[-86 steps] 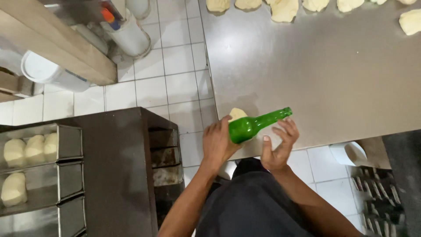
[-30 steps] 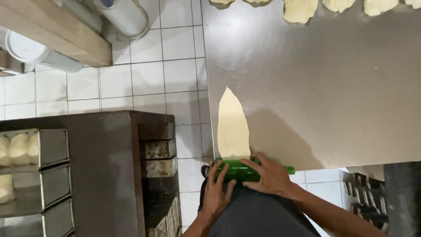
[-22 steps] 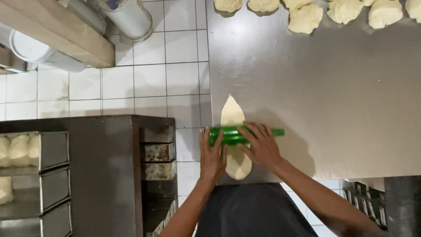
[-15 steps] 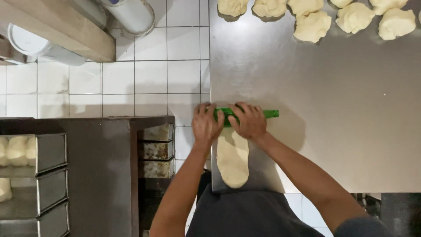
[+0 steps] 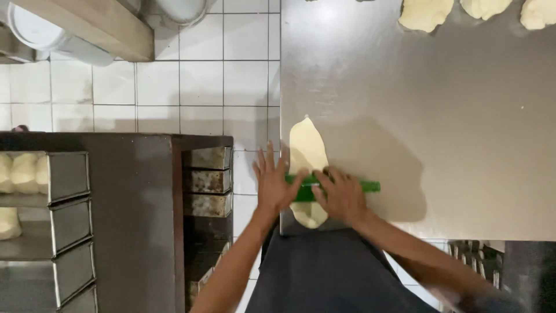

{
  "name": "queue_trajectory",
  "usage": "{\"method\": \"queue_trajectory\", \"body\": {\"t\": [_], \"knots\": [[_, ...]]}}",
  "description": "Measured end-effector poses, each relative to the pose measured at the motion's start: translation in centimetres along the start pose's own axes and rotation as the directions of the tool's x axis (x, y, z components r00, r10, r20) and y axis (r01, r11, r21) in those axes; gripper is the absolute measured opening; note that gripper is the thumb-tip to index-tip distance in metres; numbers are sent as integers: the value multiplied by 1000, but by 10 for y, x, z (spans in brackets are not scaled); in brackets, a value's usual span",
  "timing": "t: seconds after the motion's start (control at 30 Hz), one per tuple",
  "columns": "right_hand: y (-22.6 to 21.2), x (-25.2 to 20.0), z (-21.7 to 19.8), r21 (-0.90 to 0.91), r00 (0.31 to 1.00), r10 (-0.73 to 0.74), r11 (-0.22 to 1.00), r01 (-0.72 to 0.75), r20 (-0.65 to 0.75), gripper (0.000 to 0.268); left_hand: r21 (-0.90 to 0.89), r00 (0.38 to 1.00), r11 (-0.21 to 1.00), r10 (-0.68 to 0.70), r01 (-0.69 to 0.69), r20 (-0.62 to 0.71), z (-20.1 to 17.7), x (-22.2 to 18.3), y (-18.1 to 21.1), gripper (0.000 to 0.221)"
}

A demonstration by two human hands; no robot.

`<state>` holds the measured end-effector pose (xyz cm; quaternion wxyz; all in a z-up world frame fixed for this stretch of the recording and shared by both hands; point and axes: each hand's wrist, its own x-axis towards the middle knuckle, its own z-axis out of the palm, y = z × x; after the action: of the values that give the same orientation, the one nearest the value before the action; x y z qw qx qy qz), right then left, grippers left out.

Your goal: Rolling and shaping portions of bread dough using a bottle as a rolling pin and placing them into metal loaf pans.

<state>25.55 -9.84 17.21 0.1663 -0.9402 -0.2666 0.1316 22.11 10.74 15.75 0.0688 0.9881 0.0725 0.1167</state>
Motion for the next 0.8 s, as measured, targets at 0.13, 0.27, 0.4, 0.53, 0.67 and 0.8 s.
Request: {"method": "queue_trajectory", "body": {"t": [0.13, 0.27, 0.4, 0.53, 0.67, 0.8], "knots": [[-13, -79, 8, -23, 990, -125, 992, 127, 67, 70, -481, 937, 874, 112, 65, 330, -52, -89, 13, 80], [-19, -80, -26, 208, 874, -75, 978, -30, 481, 83, -527, 772, 849, 308, 40, 556, -61, -102, 3, 92], [-8, -34, -72, 302, 737, -264, 949, 85, 623, 80, -517, 664, 851, 438, -89, 606, -65, -89, 6, 88], [74, 50, -77, 472, 903, -125, 877, -93, 411, 72, -672, 748, 669, 259, 318, 611, -68, -90, 17, 90], [211, 171, -53, 289, 891, 366, 913, -288, -269, 66, -802, 809, 160, 37, 575, 587, -53, -84, 38, 87], [256, 257, -87, 200, 799, 430, 903, -381, -420, 84, -794, 800, 103, -124, 599, 587, -15, -96, 41, 79]]}}
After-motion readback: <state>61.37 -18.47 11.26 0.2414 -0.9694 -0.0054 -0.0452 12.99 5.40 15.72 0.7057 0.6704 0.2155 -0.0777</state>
